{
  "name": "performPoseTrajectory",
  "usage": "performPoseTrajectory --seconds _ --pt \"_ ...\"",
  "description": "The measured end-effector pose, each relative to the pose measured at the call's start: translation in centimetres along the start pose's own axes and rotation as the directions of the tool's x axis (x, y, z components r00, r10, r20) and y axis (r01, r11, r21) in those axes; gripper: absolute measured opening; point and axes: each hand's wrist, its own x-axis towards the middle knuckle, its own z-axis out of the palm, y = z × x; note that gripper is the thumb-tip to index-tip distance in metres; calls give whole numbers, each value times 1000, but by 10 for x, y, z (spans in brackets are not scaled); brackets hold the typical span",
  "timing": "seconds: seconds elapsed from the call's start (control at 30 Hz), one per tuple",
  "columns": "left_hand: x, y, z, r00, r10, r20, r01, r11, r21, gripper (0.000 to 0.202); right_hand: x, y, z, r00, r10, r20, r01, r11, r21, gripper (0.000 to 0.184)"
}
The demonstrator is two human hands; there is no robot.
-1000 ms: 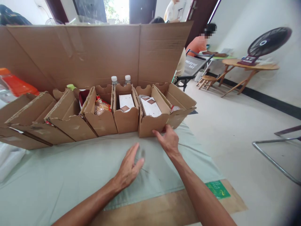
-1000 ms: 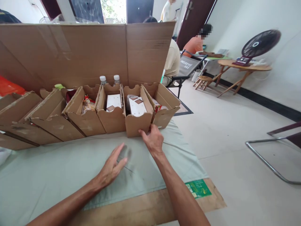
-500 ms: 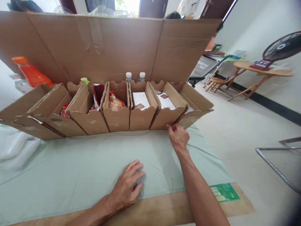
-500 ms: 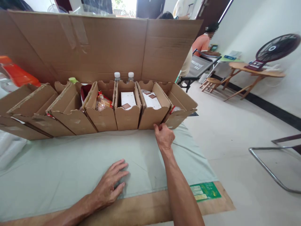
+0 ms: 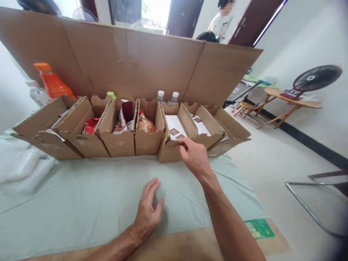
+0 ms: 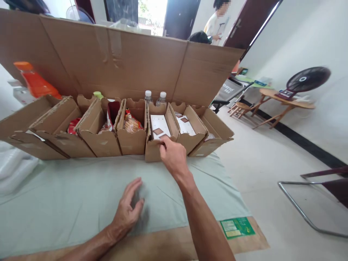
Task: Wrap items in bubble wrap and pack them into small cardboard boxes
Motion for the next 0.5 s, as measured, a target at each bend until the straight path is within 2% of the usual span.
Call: performPoseTrajectory --seconds 0.07,0.13,0.17,0.23,0.3,0.37,0.4,0.43,0.5 --pt "6 8 -10 985 -93 -148 88 995 -40 61 -46 7 -20 996 -71 -44 74 995 72 20" --pt "8 19 -19 963 -131 -235 115 990 -78 68 -102 22 -47 989 -139 -47 144 982 122 18" --pt "8 25 -22 960 -129 -247 110 990 -89 71 -131 31 -61 985 -166 -50 171 976 135 17" --pt "4 36 -27 972 -100 -213 80 991 -104 77 -189 55 -84 985 -143 -94 156 975 155 19" --pt "-3 44 -27 988 -75 -133 58 990 -129 82 -242 82 -98 985 19 -172 13 983 183 38" --pt "-9 50 -24 996 -74 -52 64 983 -169 87 -286 105 -98 956 209 -206 -140 941 307 71" --pt "-10 53 -22 996 -84 -12 81 979 -188 89 -302 113 -93 939 286 -192 -203 910 362 82" --pt "-11 54 -19 995 -98 28 101 974 -204 90 -313 118 -84 927 343 -148 -263 881 394 85" --pt "-11 57 -11 989 -112 100 133 963 -235 90 -319 116 -62 906 420 -51 -375 852 367 77"
